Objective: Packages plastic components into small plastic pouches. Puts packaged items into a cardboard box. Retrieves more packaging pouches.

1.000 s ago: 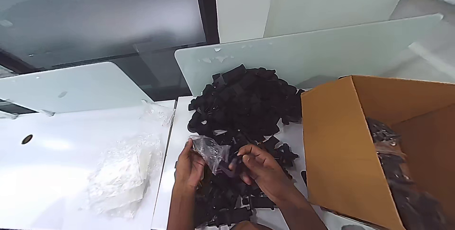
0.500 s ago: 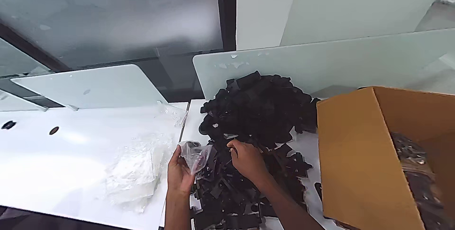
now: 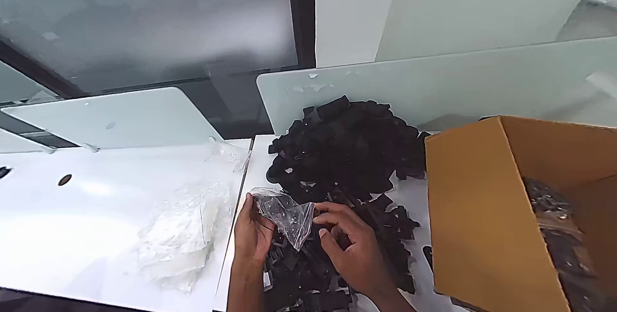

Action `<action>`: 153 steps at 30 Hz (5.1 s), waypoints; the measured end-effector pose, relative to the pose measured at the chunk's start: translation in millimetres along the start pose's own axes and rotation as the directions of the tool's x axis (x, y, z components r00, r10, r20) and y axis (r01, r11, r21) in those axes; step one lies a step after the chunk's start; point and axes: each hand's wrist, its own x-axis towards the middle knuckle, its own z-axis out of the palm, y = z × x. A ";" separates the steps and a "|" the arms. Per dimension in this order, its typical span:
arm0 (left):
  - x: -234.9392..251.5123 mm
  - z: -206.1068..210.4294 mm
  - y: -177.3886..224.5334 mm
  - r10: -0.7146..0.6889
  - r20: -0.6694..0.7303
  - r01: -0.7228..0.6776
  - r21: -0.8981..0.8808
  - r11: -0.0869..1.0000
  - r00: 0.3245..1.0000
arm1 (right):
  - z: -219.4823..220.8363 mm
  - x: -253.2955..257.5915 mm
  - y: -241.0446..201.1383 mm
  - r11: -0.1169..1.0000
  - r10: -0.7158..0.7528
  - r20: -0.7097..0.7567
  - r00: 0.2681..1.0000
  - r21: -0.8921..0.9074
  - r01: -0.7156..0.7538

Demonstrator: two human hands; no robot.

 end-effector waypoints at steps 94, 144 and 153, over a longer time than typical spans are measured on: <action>348.4 -127.1 175.6 0.134 0.386 -0.328 0.888 -0.321 0.913 | 290.5 246.9 160.3 0.789 0.565 0.315 0.763 -0.478 -0.387; -43.4 393.5 -414.2 -0.992 -0.111 -0.921 -0.389 -0.019 0.067 | -441.9 -17.8 159.2 0.172 0.849 -0.146 0.508 -0.832 -0.527; -53.3 396.8 -402.3 -0.984 -0.101 -0.936 -0.334 -0.107 0.148 | -422.0 3.4 111.9 0.172 0.900 -0.110 0.422 -0.800 -0.575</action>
